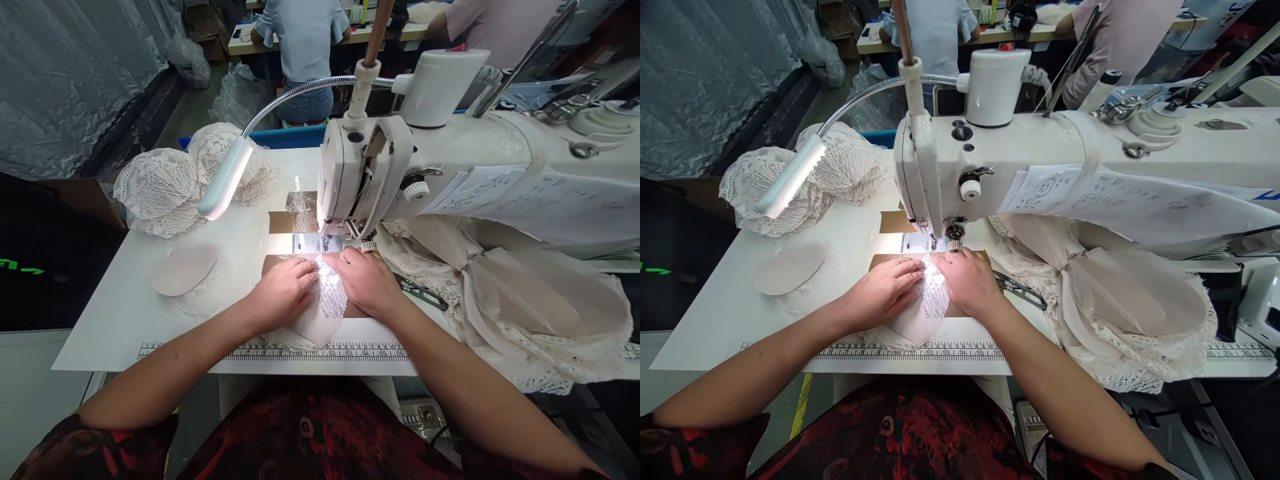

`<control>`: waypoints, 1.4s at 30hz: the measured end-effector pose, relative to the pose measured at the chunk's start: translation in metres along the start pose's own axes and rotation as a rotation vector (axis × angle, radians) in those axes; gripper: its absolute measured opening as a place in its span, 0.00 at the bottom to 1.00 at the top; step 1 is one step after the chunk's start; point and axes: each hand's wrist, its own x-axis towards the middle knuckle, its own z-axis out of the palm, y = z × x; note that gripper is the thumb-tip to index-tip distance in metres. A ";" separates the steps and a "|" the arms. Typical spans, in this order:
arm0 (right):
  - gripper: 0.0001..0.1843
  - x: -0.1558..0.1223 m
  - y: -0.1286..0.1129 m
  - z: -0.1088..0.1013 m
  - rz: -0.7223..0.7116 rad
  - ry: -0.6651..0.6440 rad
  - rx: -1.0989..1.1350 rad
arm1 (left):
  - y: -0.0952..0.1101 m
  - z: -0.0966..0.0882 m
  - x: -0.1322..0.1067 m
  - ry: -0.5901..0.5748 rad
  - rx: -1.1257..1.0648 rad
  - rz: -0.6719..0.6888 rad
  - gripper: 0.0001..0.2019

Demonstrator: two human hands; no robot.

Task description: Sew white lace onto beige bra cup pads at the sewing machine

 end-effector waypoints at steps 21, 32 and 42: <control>0.20 0.005 -0.004 0.003 0.040 -0.037 0.041 | -0.026 -0.003 0.021 -0.107 0.071 0.026 0.22; 0.17 0.007 -0.006 0.004 0.047 0.001 0.063 | -0.047 -0.005 0.028 -0.100 0.088 0.160 0.23; 0.16 0.006 0.001 0.003 0.127 0.092 0.110 | -0.021 -0.012 0.017 -0.047 0.041 0.003 0.12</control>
